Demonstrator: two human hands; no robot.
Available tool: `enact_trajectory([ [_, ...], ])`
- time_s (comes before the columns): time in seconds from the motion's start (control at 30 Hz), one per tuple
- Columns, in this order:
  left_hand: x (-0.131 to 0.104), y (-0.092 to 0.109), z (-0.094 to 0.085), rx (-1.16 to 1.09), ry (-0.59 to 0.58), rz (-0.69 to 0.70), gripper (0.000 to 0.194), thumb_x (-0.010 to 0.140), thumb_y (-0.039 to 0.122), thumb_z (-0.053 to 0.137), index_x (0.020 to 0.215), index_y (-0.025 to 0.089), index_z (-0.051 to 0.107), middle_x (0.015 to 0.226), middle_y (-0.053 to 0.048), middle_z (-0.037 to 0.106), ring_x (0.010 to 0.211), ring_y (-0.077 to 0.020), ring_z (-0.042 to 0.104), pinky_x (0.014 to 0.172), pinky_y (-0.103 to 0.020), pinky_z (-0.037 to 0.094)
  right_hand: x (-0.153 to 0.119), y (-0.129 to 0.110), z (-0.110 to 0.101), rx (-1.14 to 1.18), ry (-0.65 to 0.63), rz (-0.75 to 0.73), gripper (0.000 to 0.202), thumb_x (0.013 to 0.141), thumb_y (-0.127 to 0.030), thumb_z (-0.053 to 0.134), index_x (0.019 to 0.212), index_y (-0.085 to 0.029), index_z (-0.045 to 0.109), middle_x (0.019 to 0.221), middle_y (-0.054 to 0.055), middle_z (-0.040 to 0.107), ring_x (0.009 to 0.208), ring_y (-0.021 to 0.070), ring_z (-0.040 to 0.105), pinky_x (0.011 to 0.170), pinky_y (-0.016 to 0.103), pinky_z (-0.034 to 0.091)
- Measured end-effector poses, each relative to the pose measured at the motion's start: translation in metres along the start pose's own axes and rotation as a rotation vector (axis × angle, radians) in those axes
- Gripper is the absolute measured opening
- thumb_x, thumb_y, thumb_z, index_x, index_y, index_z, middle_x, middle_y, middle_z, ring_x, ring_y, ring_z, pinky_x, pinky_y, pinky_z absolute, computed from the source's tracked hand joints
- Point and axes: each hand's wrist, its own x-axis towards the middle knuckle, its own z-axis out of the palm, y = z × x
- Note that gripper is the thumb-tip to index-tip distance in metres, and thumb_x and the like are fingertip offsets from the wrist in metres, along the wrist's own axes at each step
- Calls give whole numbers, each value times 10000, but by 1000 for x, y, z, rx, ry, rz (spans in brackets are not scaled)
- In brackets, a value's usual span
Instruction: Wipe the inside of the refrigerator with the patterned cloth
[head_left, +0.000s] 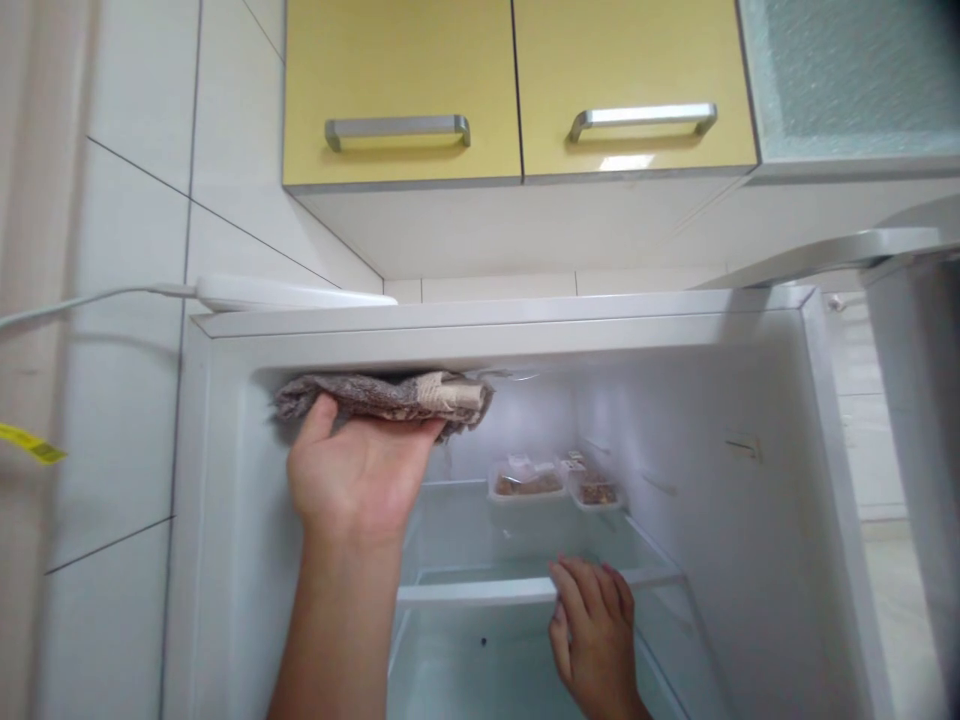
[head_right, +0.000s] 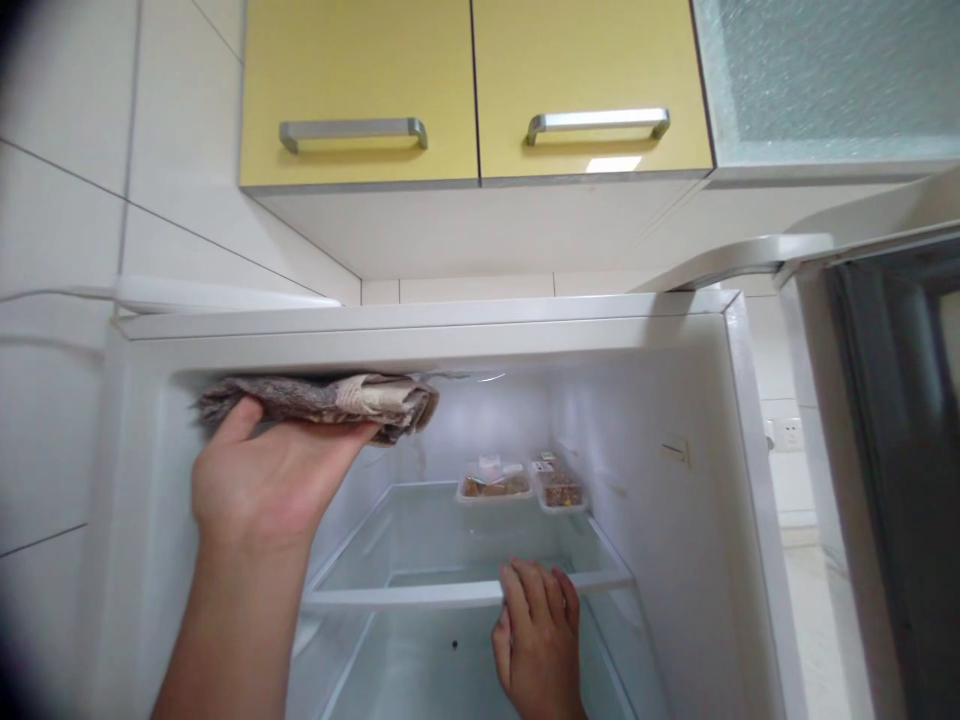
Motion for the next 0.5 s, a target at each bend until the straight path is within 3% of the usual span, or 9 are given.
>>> enact_trajectory([
  [0.13, 35, -18, -17, 10, 23, 85, 442, 954, 434, 334, 1296, 325, 593, 1469, -82, 598, 1376, -313, 538, 1081, -668, 438, -8, 5, 5, -7, -16, 4, 393, 860, -156, 543, 1238, -224, 626, 1147, 59, 708, 1082, 236, 585, 1062, 453, 339],
  [0.3, 119, -55, -66, -38, 58, 127, 508, 916, 516, 281, 1124, 295, 689, 1219, -91, 746, 1213, -314, 647, 927, -557, 551, -13, 6, 10, -12, -5, 4, 419, 840, -155, 535, 1244, -224, 624, 1159, 64, 708, 1096, 245, 585, 1073, 460, 330],
  [0.4, 162, -78, -95, -24, 172, 99, 492, 917, 480, 279, 1060, 280, 705, 1058, -70, 784, 1089, -275, 692, 855, -459, 575, -15, 9, 12, -29, -14, -3, 454, 817, -141, 536, 1253, -239, 619, 1162, 57, 711, 1092, 246, 586, 1066, 458, 338],
  [0.5, 186, -97, -114, -15, 246, 117, 521, 927, 512, 265, 1068, 260, 698, 997, -61, 775, 1008, -233, 703, 807, -377, 568, -16, 11, 13, -39, -15, 4, 462, 807, -147, 550, 1250, -255, 620, 1167, 50, 711, 1092, 247, 586, 1063, 455, 347],
])
